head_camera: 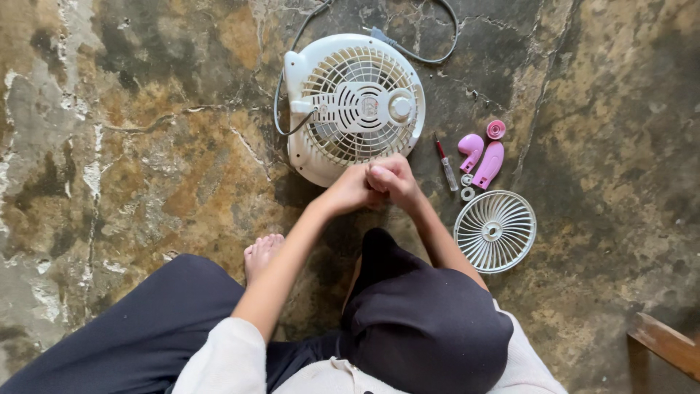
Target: The person sits on the floor and uses a screwdriver to remove screws from the back grill of a white electric fan. They loosen and remove multiple screws, then detach the back grill from the fan body.
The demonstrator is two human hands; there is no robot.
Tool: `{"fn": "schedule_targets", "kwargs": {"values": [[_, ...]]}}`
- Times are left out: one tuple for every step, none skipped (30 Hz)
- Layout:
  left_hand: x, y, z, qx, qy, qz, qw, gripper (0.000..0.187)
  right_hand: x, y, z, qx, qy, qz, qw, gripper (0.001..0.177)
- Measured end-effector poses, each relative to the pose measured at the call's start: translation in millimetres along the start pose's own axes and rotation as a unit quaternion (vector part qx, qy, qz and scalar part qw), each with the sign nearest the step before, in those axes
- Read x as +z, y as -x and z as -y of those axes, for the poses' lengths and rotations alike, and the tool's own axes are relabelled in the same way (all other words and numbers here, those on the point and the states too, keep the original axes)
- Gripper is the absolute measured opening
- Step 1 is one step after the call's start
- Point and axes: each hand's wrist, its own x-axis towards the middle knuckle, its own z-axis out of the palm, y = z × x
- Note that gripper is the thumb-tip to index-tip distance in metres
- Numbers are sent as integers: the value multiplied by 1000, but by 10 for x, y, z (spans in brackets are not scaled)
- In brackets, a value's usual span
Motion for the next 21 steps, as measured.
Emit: {"fn": "schedule_targets", "kwargs": {"values": [[-96,-41,-43,-47,14,48,998,29,-90,-82,61,51,1,94,994,43],[-174,-76,-63,-94,28,96,991,27,-176,-167,132,101,3,187,977,42],[-176,-115,-52,-82,19,104,991,20,-257,-226,202,152,6,276,949,41],[-141,-152,-12,-71,10,112,991,15,-313,-310,252,167,4,332,928,42],[-116,-162,62,-61,-2,120,991,10,-321,-380,276,179,1,387,905,44],[-35,-149,151,-11,-16,59,998,12,-303,-404,310,191,-3,440,878,46],[76,-136,227,41,-30,-6,999,15,-250,-433,353,171,48,374,910,46],[179,-142,300,93,-45,-70,992,17,-164,-412,394,149,99,304,936,45],[323,-132,384,112,-54,-142,982,14,-55,-299,428,130,146,231,953,46],[463,-134,453,131,-63,-213,966,13,91,-169,440,89,167,103,976,37],[557,-174,494,151,-73,-282,945,13,270,-39,438,43,186,-28,981,29],[638,-215,514,143,-60,-318,935,11,441,72,429,-5,201,-158,967,22],[733,-218,517,130,-48,-354,925,13,614,184,404,-38,228,-202,952,11],[817,-230,502,118,-35,-390,913,17,777,284,368,-71,254,-244,933,8],[905,-237,470,117,17,-410,904,18,891,352,331,-102,280,-284,911,19],[985,-239,430,115,68,-429,893,19,951,378,282,-126,274,-266,915,21],[1024,-277,394,120,118,-447,879,20,964,358,216,-156,270,-249,917,23],[1065,-303,360,155,133,-438,875,23,946,326,146,-186,265,-230,918,25],[1091,-281,340,185,147,-432,871,27,916,286,69,-210,219,-239,922,23],[1088,-254,336,214,161,-425,865,32,862,222,-17,-232,173,-248,925,21],[1078,-228,348,177,120,-428,878,30,796,189,-97,-257,128,-256,923,19]]}}
